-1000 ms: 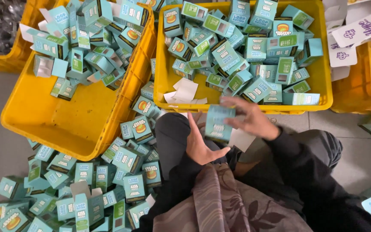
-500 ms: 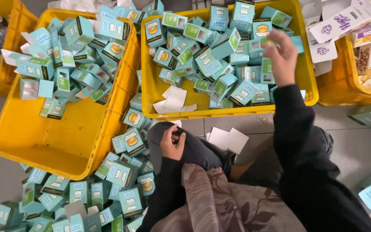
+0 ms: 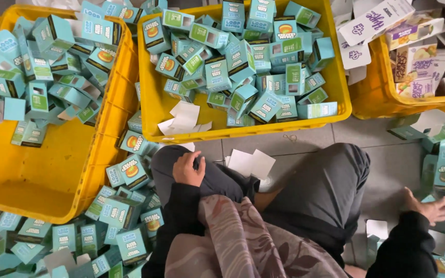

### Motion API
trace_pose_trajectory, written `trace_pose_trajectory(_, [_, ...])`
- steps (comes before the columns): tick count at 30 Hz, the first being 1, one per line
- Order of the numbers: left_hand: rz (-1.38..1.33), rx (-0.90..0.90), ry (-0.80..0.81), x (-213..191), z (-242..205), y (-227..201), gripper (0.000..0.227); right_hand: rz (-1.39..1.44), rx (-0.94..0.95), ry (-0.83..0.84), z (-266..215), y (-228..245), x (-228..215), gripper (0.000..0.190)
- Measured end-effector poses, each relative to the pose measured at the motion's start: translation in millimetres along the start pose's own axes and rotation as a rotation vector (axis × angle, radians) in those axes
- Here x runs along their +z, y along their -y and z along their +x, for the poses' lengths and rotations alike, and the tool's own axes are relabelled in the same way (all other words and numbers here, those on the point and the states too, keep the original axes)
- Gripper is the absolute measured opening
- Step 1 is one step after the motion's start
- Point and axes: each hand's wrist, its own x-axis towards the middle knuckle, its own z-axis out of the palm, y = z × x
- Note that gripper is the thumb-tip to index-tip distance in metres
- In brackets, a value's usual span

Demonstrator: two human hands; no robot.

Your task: Folding flat cardboard product boxes into their assembled 3D form and placing them into bins.

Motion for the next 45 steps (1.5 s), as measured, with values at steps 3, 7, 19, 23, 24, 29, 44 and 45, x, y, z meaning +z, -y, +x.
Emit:
trace_pose_trajectory(3, [0.009,0.018,-0.012,-2,-2,-2,0.022,-0.150,0.240,0.284,-16,20,-15,0.118])
trace_pose_trajectory(7, [0.041,0.004,-0.045,-4,-7,-4,0.022,-0.223,0.226,0.125,15,-18,24,0.099])
trace_pose_trajectory(19, [-0.332,-0.202,0.028,-30,7,-33,0.029,1.088,-0.394,-0.046,-18,37,5,0.036])
trace_pose_trajectory(23, [-0.415,0.042,0.077,-58,27,-86,0.063,0.931,-0.706,0.746,-174,224,-118,0.066])
trace_pose_trajectory(24, [-0.447,0.190,0.116,-66,33,-99,0.082,0.724,-0.863,1.048,-200,267,-128,0.081])
trace_pose_trajectory(29, [-0.203,0.254,0.262,-31,6,-80,0.127,0.219,-1.630,1.017,-351,378,-109,0.085])
trace_pose_trajectory(44, [-0.480,-0.359,-0.421,-8,-26,77,0.095,0.245,-1.524,0.737,-452,579,191,0.035])
trace_pose_trajectory(45, [-0.484,-0.353,-0.431,-8,-24,78,0.096,-0.014,-1.487,0.638,-453,582,236,0.040])
